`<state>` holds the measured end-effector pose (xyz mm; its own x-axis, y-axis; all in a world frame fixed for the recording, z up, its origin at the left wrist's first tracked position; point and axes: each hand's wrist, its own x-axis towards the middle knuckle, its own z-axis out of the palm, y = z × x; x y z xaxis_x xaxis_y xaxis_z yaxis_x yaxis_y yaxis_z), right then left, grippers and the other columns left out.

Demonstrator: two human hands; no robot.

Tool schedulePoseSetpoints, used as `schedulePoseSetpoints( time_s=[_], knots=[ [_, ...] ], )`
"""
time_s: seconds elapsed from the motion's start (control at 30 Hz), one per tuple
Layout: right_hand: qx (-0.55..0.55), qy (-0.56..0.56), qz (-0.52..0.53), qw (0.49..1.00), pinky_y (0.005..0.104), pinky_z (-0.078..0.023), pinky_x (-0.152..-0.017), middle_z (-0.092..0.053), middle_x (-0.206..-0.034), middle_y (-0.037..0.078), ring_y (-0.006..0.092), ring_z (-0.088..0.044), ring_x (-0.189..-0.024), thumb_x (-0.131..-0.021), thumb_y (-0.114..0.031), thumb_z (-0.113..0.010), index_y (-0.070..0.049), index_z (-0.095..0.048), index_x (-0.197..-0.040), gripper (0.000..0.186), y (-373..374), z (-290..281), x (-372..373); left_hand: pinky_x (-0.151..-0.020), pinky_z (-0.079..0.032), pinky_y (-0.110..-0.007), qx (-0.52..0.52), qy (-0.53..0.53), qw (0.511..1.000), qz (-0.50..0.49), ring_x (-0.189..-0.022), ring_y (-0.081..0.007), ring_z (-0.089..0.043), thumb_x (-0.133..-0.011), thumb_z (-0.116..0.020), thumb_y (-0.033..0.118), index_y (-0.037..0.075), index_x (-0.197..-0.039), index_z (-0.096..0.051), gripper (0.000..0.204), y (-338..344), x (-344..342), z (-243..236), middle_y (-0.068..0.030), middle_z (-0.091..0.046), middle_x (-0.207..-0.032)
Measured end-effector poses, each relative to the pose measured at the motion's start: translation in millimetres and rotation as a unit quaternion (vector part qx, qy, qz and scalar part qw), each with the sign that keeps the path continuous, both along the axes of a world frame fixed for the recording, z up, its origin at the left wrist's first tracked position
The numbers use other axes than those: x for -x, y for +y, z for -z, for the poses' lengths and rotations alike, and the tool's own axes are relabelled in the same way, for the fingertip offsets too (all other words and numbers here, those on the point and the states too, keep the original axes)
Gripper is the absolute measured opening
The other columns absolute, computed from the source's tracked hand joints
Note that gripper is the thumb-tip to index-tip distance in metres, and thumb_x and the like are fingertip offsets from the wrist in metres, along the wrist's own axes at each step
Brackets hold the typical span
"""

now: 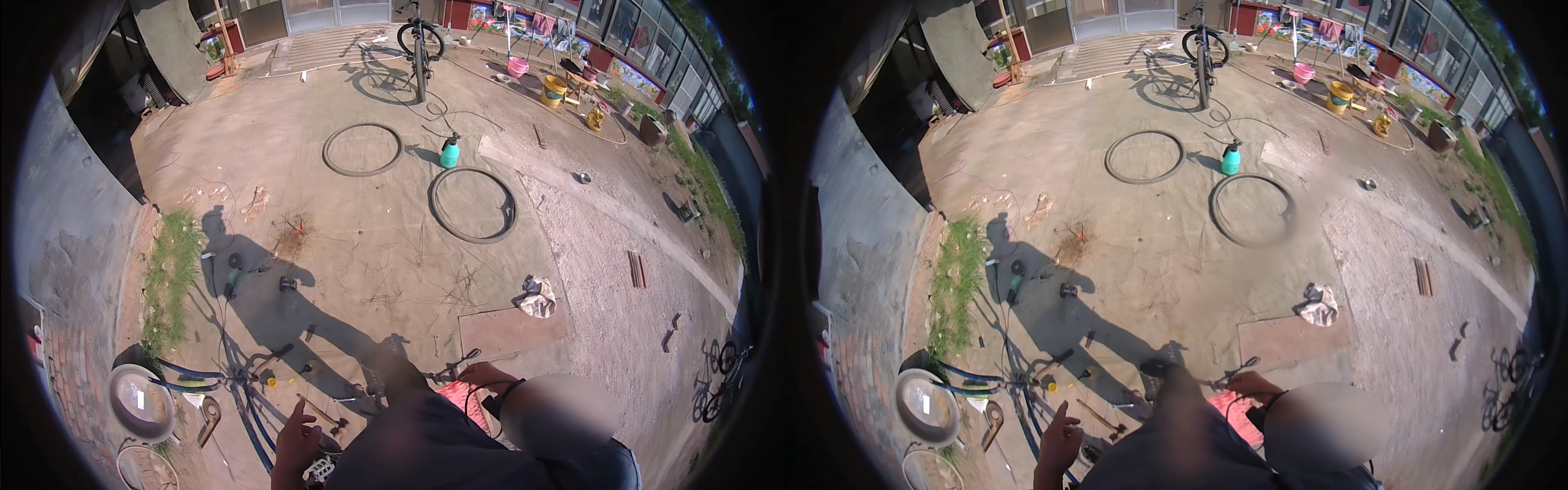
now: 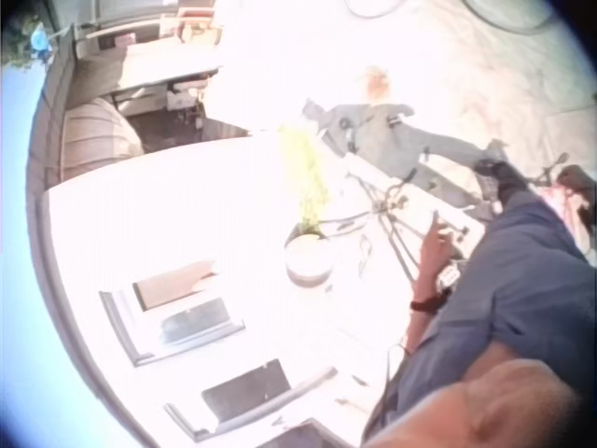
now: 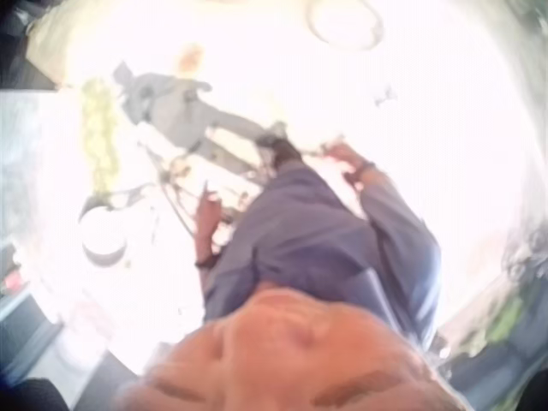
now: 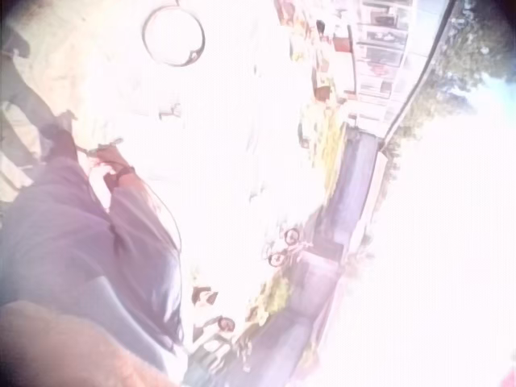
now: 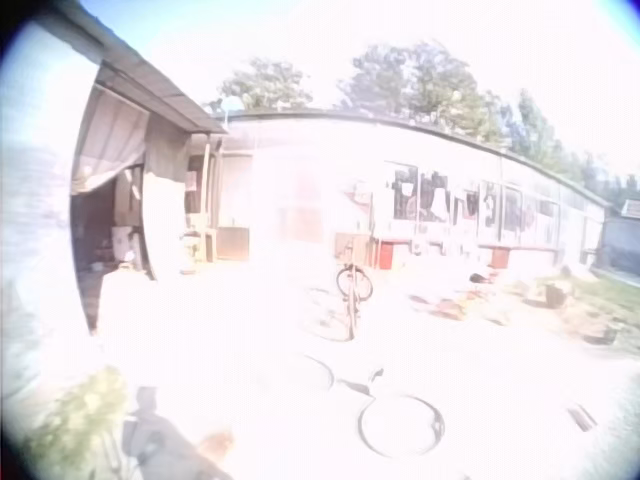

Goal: The person waters a potted plant on a balcony, then moves to a cluttered outdoor yard and works on a bicycle frame using a hammer and a metal rod. The person repeatedly strikes a part of the bicycle frame with the hammer while holding the rod.

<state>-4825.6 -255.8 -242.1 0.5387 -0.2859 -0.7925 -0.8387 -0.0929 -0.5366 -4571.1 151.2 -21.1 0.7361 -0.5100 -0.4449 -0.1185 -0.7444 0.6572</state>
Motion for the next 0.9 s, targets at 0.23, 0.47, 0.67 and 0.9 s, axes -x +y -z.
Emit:
schedulePoseSetpoints(
  time_s=[0.23, 0.47, 0.67, 0.9],
  knots=[
    [0.120, -0.015, -0.153, 0.981, 0.0360, -0.055, -0.084, -0.075, -0.095, 0.011, 0.0232, -0.072, -0.094, -0.088, -0.043, -0.067, -0.008, -0.075, -0.106, 0.040, -12.7, -0.1, -5.7, -0.076, -0.056, -0.035, 0.012, 0.021, 0.999, -0.026, -0.082, -0.0215, -0.071, -0.085, -0.069, 0.013, 0.005, -0.151, -0.038, 0.073, 2.8, -11.5, 14.8, -0.0115, -0.072, -0.108],
    [-0.092, 0.087, -0.052, 0.991, 0.0295, -0.061, -0.071, -0.076, -0.096, 0.011, 0.0214, -0.075, -0.083, -0.093, -0.011, -0.060, -0.004, -0.066, -0.122, 0.030, -61.9, 19.9, -37.2, -0.076, -0.058, -0.035, -0.004, 0.060, 0.998, -0.037, -0.086, -0.0234, -0.073, -0.088, -0.068, 0.015, 0.002, -0.149, -0.040, 0.069, -38.5, -63.6, 34.4, -0.0116, -0.072, -0.107],
    [-0.206, 0.054, 0.124, 0.969, 0.0320, -0.060, -0.069, -0.075, -0.096, 0.014, 0.0206, -0.074, -0.081, -0.097, -0.012, -0.054, -0.001, -0.061, -0.128, 0.034, -122.5, 13.0, -167.1, -0.080, -0.057, -0.037, -0.106, 0.119, 0.983, -0.092, -0.090, -0.0253, -0.073, -0.088, -0.067, 0.021, 0.005, -0.151, -0.035, 0.072, -56.2, -136.4, 75.2, -0.0114, -0.074, -0.102],
    [-0.063, 0.025, 0.026, 0.997, 0.0303, -0.058, -0.064, -0.072, -0.082, 0.010, 0.0184, -0.072, -0.074, -0.097, -0.025, -0.062, 0.001, -0.067, -0.116, 0.033, -213.0, -60.4, -363.5, -0.077, -0.058, -0.037, -0.139, 0.117, 0.968, -0.175, -0.084, -0.0261, -0.074, -0.090, -0.066, 0.020, 0.002, -0.150, -0.037, 0.069, -48.8, -215.0, 123.7, -0.0167, -0.073, -0.097]
  ],
)
